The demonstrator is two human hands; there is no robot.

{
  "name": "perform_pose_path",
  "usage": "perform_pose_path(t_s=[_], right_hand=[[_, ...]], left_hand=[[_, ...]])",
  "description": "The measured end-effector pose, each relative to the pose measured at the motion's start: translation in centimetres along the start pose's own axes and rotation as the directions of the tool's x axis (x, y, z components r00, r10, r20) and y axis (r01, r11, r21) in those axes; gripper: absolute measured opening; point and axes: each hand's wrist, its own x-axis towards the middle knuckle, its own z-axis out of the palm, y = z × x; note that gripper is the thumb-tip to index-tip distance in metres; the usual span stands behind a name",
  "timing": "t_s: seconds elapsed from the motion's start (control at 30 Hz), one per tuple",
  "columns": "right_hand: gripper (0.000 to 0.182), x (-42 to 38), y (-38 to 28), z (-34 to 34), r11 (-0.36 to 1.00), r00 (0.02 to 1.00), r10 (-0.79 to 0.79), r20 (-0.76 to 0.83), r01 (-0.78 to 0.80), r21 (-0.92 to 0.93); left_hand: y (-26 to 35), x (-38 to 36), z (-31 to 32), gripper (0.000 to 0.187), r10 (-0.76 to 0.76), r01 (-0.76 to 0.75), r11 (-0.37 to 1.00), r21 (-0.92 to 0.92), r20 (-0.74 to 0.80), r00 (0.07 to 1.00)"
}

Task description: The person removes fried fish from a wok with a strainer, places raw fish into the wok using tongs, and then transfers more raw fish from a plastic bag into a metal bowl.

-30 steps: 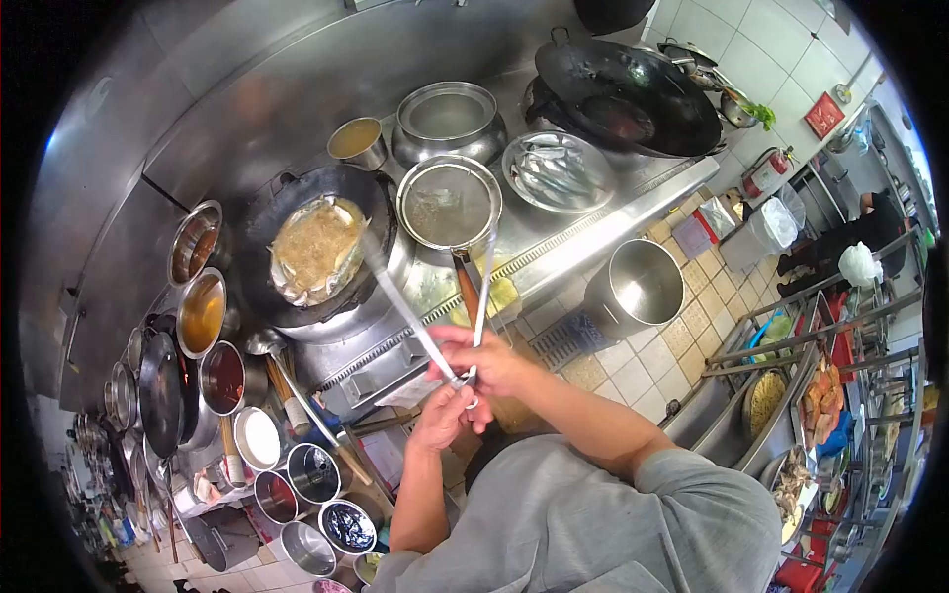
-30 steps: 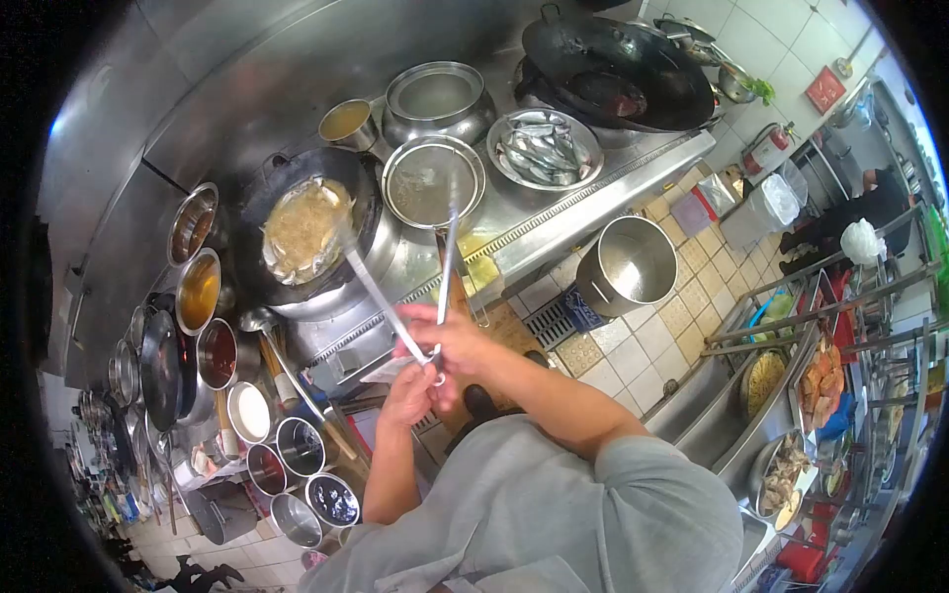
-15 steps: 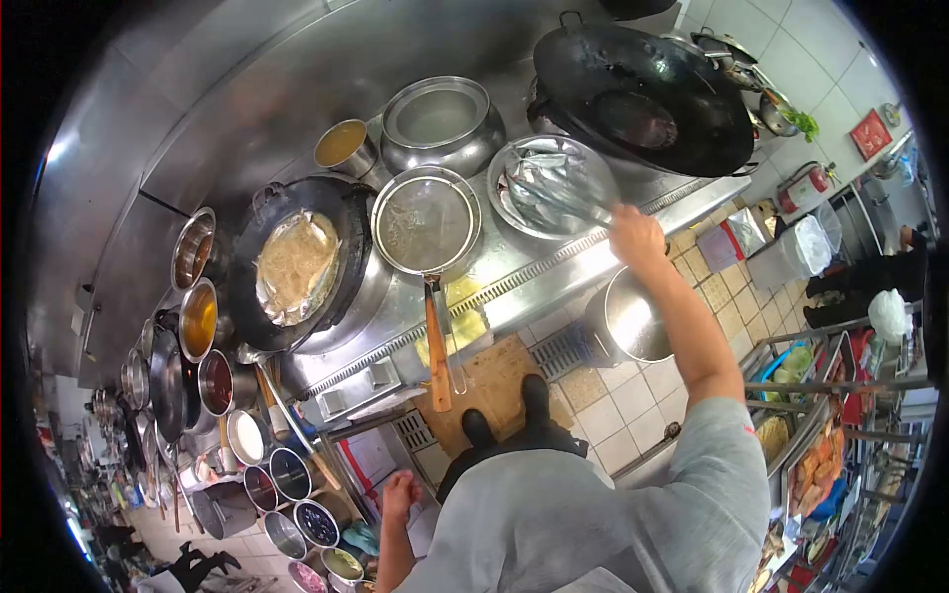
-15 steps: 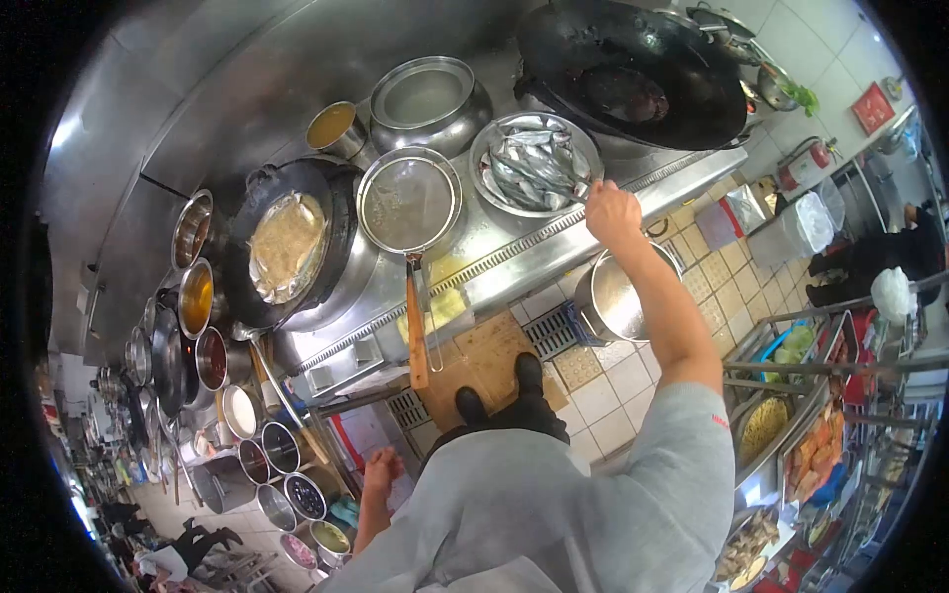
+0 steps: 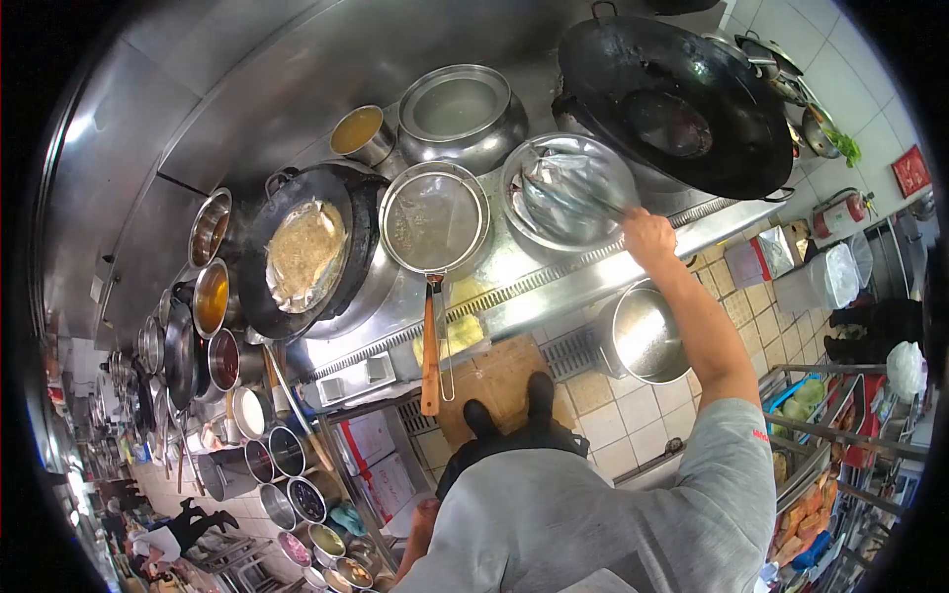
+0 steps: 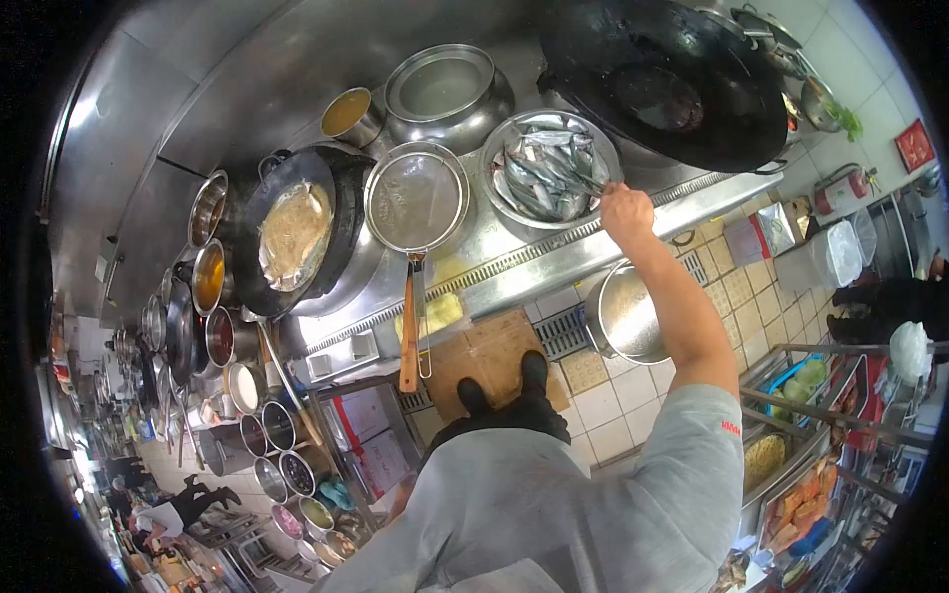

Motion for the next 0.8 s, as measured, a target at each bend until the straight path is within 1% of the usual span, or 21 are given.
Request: perform_pose_path(t_s=[0.03,0.1,0.2,0.23,0.27,0.3,0.33,0.37,0.43,0.47,0.57,0.6,0.67,0.73,0.77,0.8], right_hand=[[0.029,-0.4,0.2,-0.5,1.000,0.999,0.022,-0.033,-0.022,0.010],[0.029,-1.2,0.7,-1.9,0.998,0.996,0.050,-0.068,-0.048,0.038],[0.030,-2.5,1.8,-5.4,0.995,0.993,0.049,-0.108,-0.039,0.097],[0.030,-2.9,1.6,-6.8,0.992,0.989,0.029,-0.144,-0.010,0.129],[0.033,-3.1,1.1,-8.4,0.981,0.989,0.027,-0.143,0.001,0.193],[0.035,-3.2,0.3,-10.0,0.966,0.990,0.017,-0.142,0.020,0.257],[0.037,-3.2,-0.7,-11.3,0.970,0.988,-0.002,-0.153,0.039,0.239],[0.040,-2.9,-1.7,-12.6,0.975,0.987,-0.007,-0.158,0.042,0.220],[0.039,-2.4,-4.6,-16.3,0.945,0.990,-0.051,-0.135,0.091,0.314],[0.039,-2.5,-6.1,-17.6,0.929,0.992,-0.058,-0.116,0.096,0.358],[0.038,-0.9,-11.3,-20.2,0.839,0.971,-0.142,-0.195,0.222,0.497],[0.039,-0.3,-13.6,-21.5,0.823,0.969,-0.167,-0.183,0.239,0.515],[0.038,0.7,-18.8,-23.7,0.776,0.946,-0.224,-0.233,0.318,0.545],[0.034,2.8,-24.0,-24.8,0.723,0.937,-0.292,-0.191,0.347,0.598],[0.034,4.4,-26.7,-25.0,0.741,0.926,-0.347,-0.151,0.369,0.561],[0.034,6.0,-29.3,-24.9,0.757,0.911,-0.399,-0.106,0.392,0.523]], left_hand=[[0.1,0.6,0.2,0.035,-0.028,0.028,0.999,-0.023,0.000,1.000],[0.6,2.3,-0.1,0.034,-0.171,0.176,0.976,-0.128,0.046,0.984],[2.3,3.1,-1.0,0.032,-0.198,0.195,0.929,-0.316,0.024,0.980],[3.0,3.4,-1.3,0.031,-0.199,0.194,0.939,-0.284,0.012,0.980],[3.1,3.6,-1.5,0.031,-0.209,0.199,0.944,-0.264,-0.010,0.978],[2.4,4.1,-1.6,0.030,-0.217,0.212,0.925,-0.314,0.020,0.976],[1.7,4.5,-1.7,0.029,-0.215,0.220,0.906,-0.360,0.054,0.975],[1.5,4.3,-1.8,0.029,-0.230,0.230,0.902,-0.364,0.044,0.972],[1.7,4.5,-2.6,0.028,-0.236,0.239,0.907,-0.348,0.053,0.970],[2.0,4.4,-3.1,0.028,-0.239,0.253,0.909,-0.332,0.083,0.968],[-0.9,4.5,-2.1,0.029,-0.275,0.251,0.836,-0.488,0.023,0.961],[-2.8,4.9,-1.5,0.029,-0.254,0.241,0.867,-0.437,0.031,0.967],[-6.7,5.7,-0.9,0.030,-0.209,0.214,0.919,-0.331,0.051,0.977],[-7.9,5.0,-1.8,0.031,-0.207,0.220,0.921,-0.321,0.074,0.975],[-8.7,4.4,-2.1,0.032,-0.206,0.223,0.923,-0.314,0.087,0.975],[-9.1,3.6,-2.5,0.033,-0.319,0.322,0.877,-0.356,0.069,0.945]])
